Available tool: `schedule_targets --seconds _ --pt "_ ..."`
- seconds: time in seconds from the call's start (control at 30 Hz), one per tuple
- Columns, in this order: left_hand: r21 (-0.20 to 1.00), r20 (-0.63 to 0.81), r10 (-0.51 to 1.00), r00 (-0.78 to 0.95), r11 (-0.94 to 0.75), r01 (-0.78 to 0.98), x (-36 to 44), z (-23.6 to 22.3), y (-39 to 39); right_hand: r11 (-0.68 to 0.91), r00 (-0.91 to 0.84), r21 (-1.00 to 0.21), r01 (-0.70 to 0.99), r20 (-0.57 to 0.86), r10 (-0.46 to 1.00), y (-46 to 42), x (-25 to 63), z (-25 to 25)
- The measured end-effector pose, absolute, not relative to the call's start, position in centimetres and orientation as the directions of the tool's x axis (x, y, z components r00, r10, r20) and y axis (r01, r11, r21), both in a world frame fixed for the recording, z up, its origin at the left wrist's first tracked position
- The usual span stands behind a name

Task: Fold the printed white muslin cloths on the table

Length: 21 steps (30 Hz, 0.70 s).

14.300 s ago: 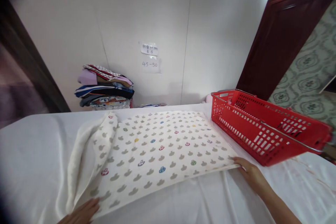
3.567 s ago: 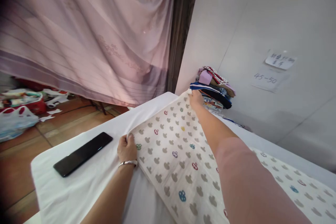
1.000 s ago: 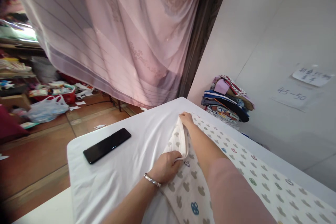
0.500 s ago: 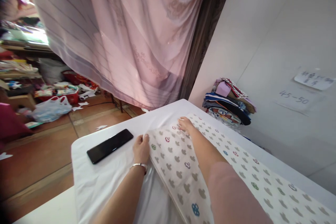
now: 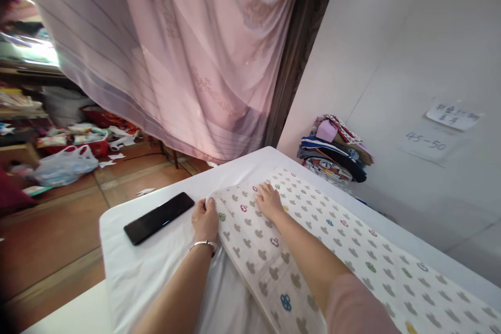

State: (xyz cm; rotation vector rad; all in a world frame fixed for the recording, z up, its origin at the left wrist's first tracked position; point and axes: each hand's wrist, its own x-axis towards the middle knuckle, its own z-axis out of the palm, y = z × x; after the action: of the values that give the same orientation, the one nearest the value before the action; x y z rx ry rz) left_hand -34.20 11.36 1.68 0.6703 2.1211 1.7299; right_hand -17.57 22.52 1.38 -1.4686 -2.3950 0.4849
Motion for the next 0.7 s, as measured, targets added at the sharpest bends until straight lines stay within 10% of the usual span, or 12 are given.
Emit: schedule_targets --seconds 0.7 --pt "0.89 0.156 0.53 -0.834 0.29 0.351 -34.6 2.3 12.3 0.471 -0.562 -0.439 0.765 -0.1 0.821 -6.0 -2.6 3.5"
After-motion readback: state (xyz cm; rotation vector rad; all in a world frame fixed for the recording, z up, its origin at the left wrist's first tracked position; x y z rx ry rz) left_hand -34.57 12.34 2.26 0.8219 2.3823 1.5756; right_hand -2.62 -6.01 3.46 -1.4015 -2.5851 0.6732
